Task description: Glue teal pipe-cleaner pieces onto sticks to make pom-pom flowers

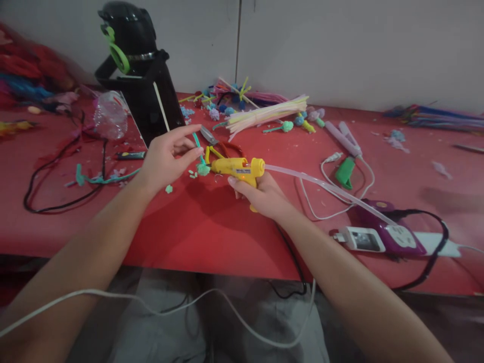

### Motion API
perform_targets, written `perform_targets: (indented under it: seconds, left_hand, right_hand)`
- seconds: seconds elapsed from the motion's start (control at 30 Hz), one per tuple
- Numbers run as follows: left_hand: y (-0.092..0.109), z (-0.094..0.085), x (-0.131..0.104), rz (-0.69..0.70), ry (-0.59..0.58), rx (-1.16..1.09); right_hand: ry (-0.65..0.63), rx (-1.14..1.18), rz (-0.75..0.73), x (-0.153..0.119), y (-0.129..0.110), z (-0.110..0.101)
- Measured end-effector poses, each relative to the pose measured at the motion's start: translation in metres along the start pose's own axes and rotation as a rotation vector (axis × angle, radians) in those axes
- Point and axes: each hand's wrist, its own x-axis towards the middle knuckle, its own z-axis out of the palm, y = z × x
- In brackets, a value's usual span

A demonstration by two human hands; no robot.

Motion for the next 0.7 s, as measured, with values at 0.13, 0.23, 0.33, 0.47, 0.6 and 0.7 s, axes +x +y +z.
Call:
perform_targets:
  seconds: [0.13, 0.23, 0.33, 0.47, 0.6, 0.7]
  left_hand:
    - [0.0014, 0.0003, -0.0005, 0.012, -0.010, 0.000]
    - [0.0021, 0.0003, -0.0011, 0.012, -0.014, 0.007]
    - [0.0021, 0.0005, -0.0015, -0.001, -0.016, 0.022]
    - [0.0017, 0.0009, -0.0013, -0.020, -0.019, 0.007]
    - [0.0030, 0.0011, -0.0008, -0.023, -0.019, -0.001]
    - [0.0045, 0.0009, -0.0008, -0.021, -0.023, 0.005]
  right_hand:
    - [-0.005, -0.014, -0.016, -0.0005, -0.0005, -0.0002]
    - [-0.016, -0.016, -0.038, -0.0008, -0.0009, -0.0004]
    - [-0.026, -0.027, -0.007, -0.0009, -0.0007, -0.0007]
    - [-0.030, -0.019, 0.008, -0.0016, -0.0008, -0.0001]
    - [-0.021, -0.008, -0.014, -0.0022, -0.0011, 0.0004]
    - [-0.032, -0.019, -0.021, -0.0021, -0.0014, -0.0005]
